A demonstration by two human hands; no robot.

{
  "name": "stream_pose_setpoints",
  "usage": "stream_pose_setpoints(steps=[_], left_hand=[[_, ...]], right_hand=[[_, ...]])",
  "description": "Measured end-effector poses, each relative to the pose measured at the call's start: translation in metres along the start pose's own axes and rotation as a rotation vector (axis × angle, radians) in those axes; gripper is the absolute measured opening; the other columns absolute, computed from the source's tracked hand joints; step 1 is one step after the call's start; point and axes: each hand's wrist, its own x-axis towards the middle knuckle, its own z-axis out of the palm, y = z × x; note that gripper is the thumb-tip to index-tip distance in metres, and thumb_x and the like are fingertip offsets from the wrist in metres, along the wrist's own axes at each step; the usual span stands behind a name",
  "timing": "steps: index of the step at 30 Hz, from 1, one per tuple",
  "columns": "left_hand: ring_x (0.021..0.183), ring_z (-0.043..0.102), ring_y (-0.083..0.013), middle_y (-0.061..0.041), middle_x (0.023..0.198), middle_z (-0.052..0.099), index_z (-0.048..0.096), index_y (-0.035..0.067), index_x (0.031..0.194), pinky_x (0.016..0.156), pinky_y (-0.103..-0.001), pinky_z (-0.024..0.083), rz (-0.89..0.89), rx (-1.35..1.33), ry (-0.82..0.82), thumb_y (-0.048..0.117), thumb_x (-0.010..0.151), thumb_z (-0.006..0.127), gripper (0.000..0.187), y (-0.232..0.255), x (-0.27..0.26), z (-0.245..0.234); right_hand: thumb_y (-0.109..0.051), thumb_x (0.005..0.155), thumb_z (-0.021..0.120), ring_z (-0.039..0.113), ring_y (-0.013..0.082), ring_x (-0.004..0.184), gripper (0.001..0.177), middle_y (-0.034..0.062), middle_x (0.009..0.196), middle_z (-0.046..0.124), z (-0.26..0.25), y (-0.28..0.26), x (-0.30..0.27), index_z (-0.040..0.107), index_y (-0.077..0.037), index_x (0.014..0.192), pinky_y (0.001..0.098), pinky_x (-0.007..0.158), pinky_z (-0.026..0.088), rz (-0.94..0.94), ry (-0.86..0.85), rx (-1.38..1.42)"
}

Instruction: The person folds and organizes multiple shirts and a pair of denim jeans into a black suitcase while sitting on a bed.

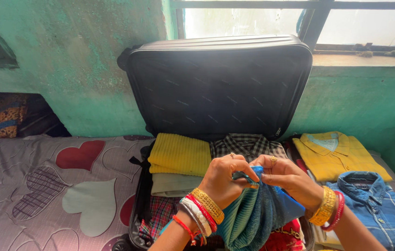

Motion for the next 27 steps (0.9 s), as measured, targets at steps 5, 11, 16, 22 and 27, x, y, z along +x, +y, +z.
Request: stream_pose_setpoints(steps=[5, 11, 16, 22, 27], left_hand=[[0.096, 0.066, -0.0196, 0.000, 0.087, 0.070, 0.078, 0.013, 0.081, 0.076, -0.036, 0.058, 0.077, 0.048, 0.159, 0.007, 0.070, 0.088, 0.017, -0.001, -0.001, 0.003], [0.112, 0.061, -0.0226, -0.004, 0.107, 0.068, 0.075, 0.012, 0.098, 0.085, -0.035, 0.061, 0.073, 0.052, 0.172, 0.010, 0.070, 0.086, 0.030, 0.003, 0.002, 0.003], [0.116, 0.062, -0.0248, -0.006, 0.118, 0.068, 0.077, 0.012, 0.089, 0.089, -0.038, 0.058, 0.198, 0.209, 0.185, 0.014, 0.074, 0.087, 0.018, -0.003, -0.002, 0.005], [0.118, 0.069, -0.0294, -0.011, 0.118, 0.076, 0.064, 0.004, 0.093, 0.095, -0.037, 0.056, 0.150, -0.017, 0.229, 0.010, 0.086, 0.079, 0.018, 0.000, 0.003, 0.000], [0.070, 0.077, -0.0169, -0.005, 0.077, 0.076, 0.066, 0.008, 0.087, 0.060, -0.031, 0.058, -0.096, -0.055, 0.344, 0.014, 0.088, 0.074, 0.010, 0.013, 0.019, -0.014]], right_hand=[[-0.017, 0.094, 0.071, 0.062, 0.0138, 0.104, 0.023, 0.0047, 0.106, 0.068, 0.007, 0.002, -0.001, 0.064, -0.002, 0.111, 0.0331, 0.093, 0.049, -0.034, 0.037, 0.113], [-0.010, 0.089, 0.074, 0.067, 0.0151, 0.103, 0.035, 0.0057, 0.107, 0.069, 0.007, 0.008, 0.001, 0.054, -0.006, 0.117, 0.0344, 0.092, 0.052, -0.053, 0.087, 0.188], [-0.004, 0.089, 0.076, 0.069, 0.0176, 0.097, 0.036, 0.0128, 0.103, 0.069, 0.003, 0.015, 0.003, 0.050, -0.008, 0.114, 0.0341, 0.087, 0.056, -0.070, 0.117, 0.246], [-0.004, 0.086, 0.076, 0.068, 0.0182, 0.103, 0.027, 0.0102, 0.110, 0.070, 0.025, 0.012, 0.005, 0.055, -0.010, 0.102, 0.0348, 0.093, 0.054, -0.261, 0.408, -0.040], [-0.007, 0.075, 0.083, 0.068, 0.0248, 0.113, 0.025, 0.0099, 0.120, 0.066, 0.071, 0.012, -0.027, 0.062, -0.010, 0.089, 0.0415, 0.096, 0.053, -0.483, 0.542, -0.759]])
